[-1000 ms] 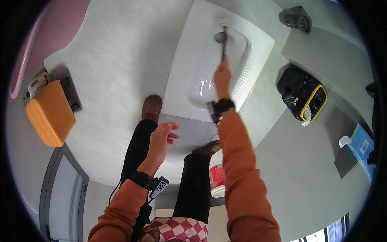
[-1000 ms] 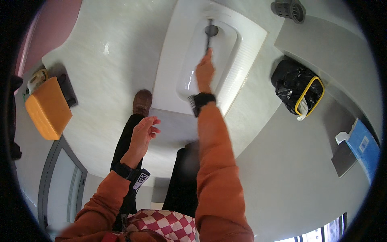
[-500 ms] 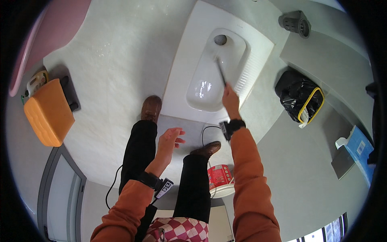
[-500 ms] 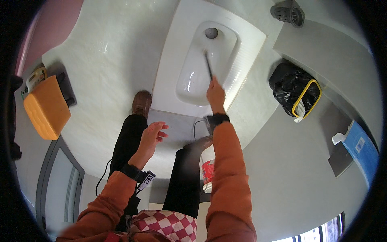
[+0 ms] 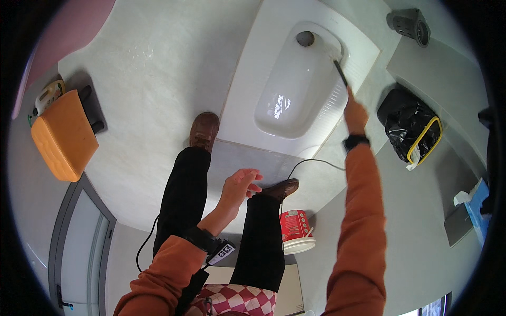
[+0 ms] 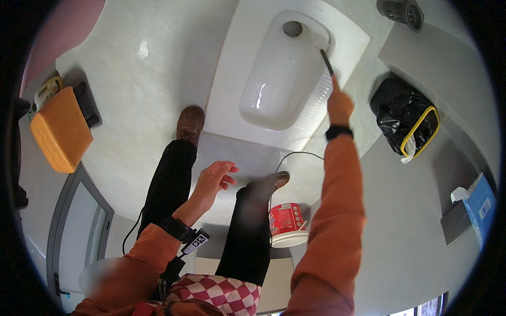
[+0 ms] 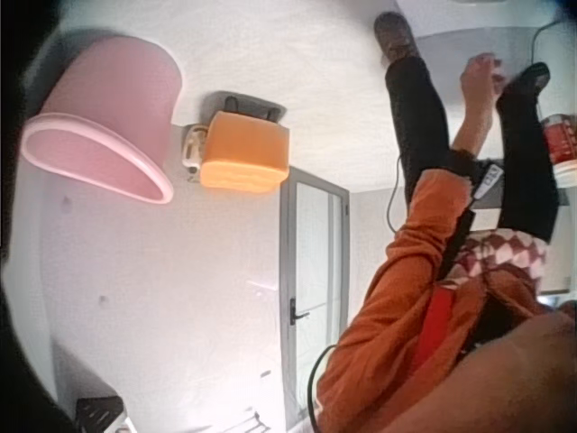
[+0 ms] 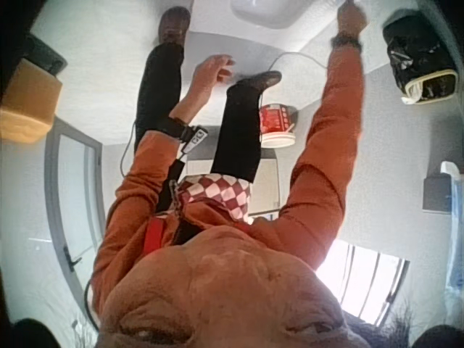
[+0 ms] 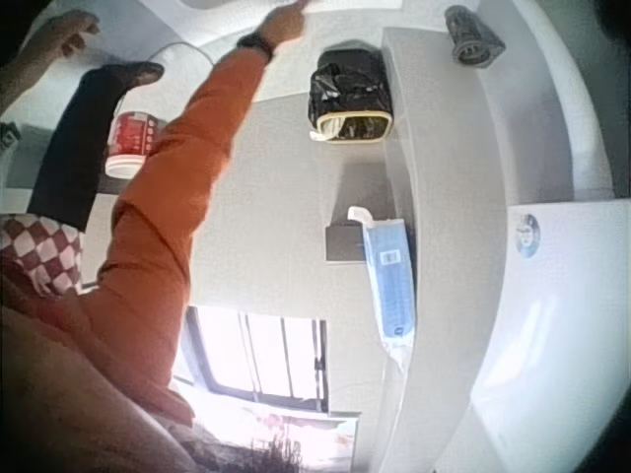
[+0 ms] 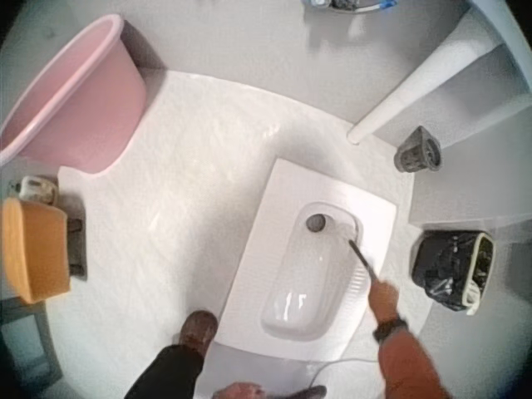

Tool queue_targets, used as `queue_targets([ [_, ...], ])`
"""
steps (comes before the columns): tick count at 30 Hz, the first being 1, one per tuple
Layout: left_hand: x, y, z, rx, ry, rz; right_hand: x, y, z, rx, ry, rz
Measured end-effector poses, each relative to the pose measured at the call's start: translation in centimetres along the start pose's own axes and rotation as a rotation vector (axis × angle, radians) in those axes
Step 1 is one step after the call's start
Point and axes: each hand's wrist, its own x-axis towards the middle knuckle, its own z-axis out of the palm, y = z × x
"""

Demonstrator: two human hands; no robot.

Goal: The person scrubs a squat toilet with a steel wool pad, then rinses it with a handheld sprayer. They use a toilet brush to scrub the bowl and floor, rinse the brush, and continue scrubbing the floor and toilet surfaces.

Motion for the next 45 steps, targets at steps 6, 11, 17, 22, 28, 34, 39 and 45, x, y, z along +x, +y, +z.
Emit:
queue_targets([
  [6,0.2,0.6,0.9,-0.016,-0.026,0.001,-10.6,-7.2,9.2,0.673,-0.184,0.195],
  [11,0.4,0.7,0.9,0.019,-0.024,0.011,-3.4,-5.3,5.7,0.968,-0.256,0.179],
  [17,0.2,1.2,1.0,0.03,-0.03,-0.001,-9.3,-3.7,7.5,0.37,-0.283,-0.03],
  [22,0.0,2.1,1.1,-0.029,-0.04,0.011,-23.1,-9.0,10.3,0.525,-0.461,-0.155],
  [28,-0.2,1.2,1.2,-0.065,-0.088,-0.016,-11.9,-14.5,6.0,0.732,-0.193,0.059],
  [34,0.0,1.1,1.3,-0.028,-0.062,-0.023,-13.0,-7.7,4.9,0.342,-0.362,-0.121],
  [39,-0.1,1.2,1.4,-0.031,-0.075,0.005,-15.8,2.3,8.1,-0.008,-0.383,-0.501],
  [45,-0.2,1.7,1.6,-0.049,-0.05,0.0,-14.3,-1.2,6.6,0.318,-0.698,-0.382],
])
